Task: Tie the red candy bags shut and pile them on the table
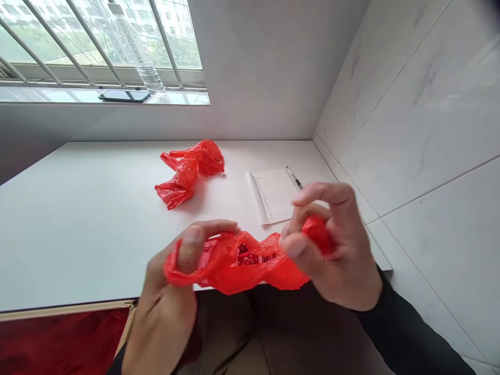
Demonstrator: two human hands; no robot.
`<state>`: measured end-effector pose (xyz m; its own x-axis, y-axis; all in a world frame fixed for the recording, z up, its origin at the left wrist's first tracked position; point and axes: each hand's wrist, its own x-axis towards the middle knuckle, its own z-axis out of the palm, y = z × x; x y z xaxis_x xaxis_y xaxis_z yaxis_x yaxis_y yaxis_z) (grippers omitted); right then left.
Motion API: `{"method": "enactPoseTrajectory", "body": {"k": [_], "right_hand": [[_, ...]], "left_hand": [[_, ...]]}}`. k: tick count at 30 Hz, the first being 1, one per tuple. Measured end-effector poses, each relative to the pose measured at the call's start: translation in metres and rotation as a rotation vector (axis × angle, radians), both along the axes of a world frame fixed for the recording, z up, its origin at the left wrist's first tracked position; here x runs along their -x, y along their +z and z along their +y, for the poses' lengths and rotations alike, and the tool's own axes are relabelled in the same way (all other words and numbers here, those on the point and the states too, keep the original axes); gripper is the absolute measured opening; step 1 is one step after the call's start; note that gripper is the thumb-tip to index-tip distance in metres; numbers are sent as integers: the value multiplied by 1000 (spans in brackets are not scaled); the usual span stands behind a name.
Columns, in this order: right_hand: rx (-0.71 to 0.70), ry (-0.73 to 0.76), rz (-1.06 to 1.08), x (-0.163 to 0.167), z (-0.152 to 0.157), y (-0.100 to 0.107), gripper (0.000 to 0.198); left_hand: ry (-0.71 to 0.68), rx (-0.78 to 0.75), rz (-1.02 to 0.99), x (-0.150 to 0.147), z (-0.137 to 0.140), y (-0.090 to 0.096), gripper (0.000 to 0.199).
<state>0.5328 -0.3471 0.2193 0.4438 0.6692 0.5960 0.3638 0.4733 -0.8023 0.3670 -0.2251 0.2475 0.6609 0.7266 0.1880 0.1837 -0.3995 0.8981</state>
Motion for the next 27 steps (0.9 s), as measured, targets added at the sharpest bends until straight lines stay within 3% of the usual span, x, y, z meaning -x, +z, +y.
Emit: {"method": "enactPoseTrajectory", "body": {"k": [2, 6, 9, 13, 16, 21, 23, 27], "right_hand": [[14, 83, -181, 5, 6, 3, 45], [-108, 7, -308, 6, 12, 8, 11], [-59, 48, -238, 3, 10, 9, 9], [-27, 175, -358, 4, 10, 5, 28], [-59, 48, -405, 4, 10, 3, 7], [35, -185, -277, 0, 6, 6, 8], [83, -239, -227, -1, 3, 5, 6], [62, -210, -164, -2, 1, 6, 22]], "left_hand": [[-137, -16, -16, -10, -8, 1, 32], [-313, -25, -14, -18, -16, 0, 19], [-316, 63, 46, -14, -13, -4, 16], [-306, 118, 2, -12, -8, -11, 17], [-305, 128, 36, -13, -9, -12, 21], [-316, 160, 115, -15, -12, -10, 19], [-284, 195, 72, -17, -9, -11, 29], [-156, 476, -102, -25, -5, -11, 40]]}}
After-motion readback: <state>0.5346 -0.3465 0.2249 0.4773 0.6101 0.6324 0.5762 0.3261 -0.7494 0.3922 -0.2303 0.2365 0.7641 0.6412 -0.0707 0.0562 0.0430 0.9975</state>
